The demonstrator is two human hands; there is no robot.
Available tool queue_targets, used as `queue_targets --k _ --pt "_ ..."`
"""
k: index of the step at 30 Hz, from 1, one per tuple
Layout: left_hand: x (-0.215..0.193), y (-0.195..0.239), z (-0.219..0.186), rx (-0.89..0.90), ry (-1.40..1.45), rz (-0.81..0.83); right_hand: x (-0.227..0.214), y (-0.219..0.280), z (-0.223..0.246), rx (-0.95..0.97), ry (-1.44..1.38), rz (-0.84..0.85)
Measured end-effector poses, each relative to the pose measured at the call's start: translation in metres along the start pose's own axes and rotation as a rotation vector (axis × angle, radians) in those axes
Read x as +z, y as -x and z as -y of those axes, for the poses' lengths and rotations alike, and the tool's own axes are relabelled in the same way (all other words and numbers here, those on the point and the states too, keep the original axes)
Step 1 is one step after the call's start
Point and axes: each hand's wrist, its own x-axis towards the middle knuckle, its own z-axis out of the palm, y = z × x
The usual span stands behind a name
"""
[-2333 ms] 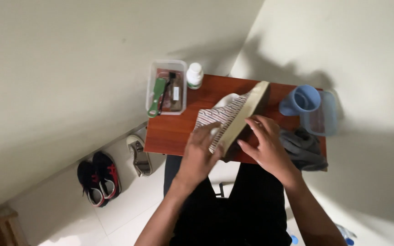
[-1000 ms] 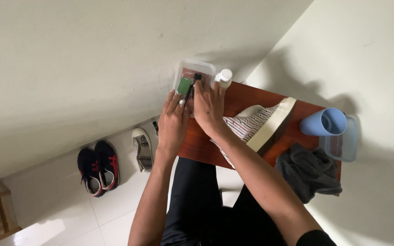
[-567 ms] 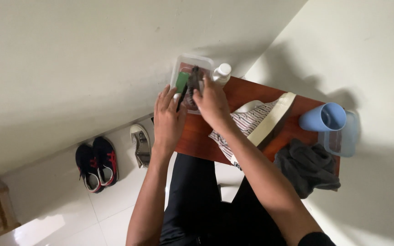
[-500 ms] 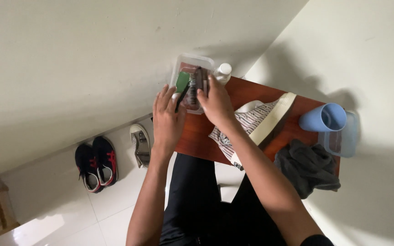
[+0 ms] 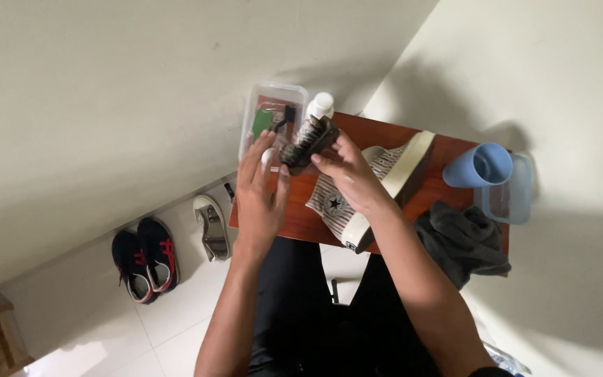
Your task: The person cleans the sole of a white sneaker using a grey cloth and a brush. They wipe the bottom of the shoe with the cloth, then use the brush to scrub the tread pattern, and finally wipe it again with the cloth.
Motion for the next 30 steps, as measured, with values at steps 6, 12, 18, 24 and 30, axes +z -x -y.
queue_targets --k 6,12,18,24,30 --pt "0.018 -0.003 -0.045 0.105 0.140 0.072 -0.019 0.047 0.036 -0.095 0.012 -0.013" --pt "0.062 -0.005 -0.089 0.166 0.262 0.171 -0.056 0.096 0.073 -0.137 -0.100 -0.273" --pt "0.117 0.003 -0.136 0.203 0.411 0.277 -0.153 0.150 0.068 -0.401 -0.300 -0.408" --pt "0.175 0.016 -0.181 0.238 0.418 0.368 -0.213 0.198 0.120 -0.427 0.123 -0.561" --pt "0.238 0.039 -0.197 0.264 0.380 0.468 -0.297 0.218 0.100 -0.282 0.560 -0.761"
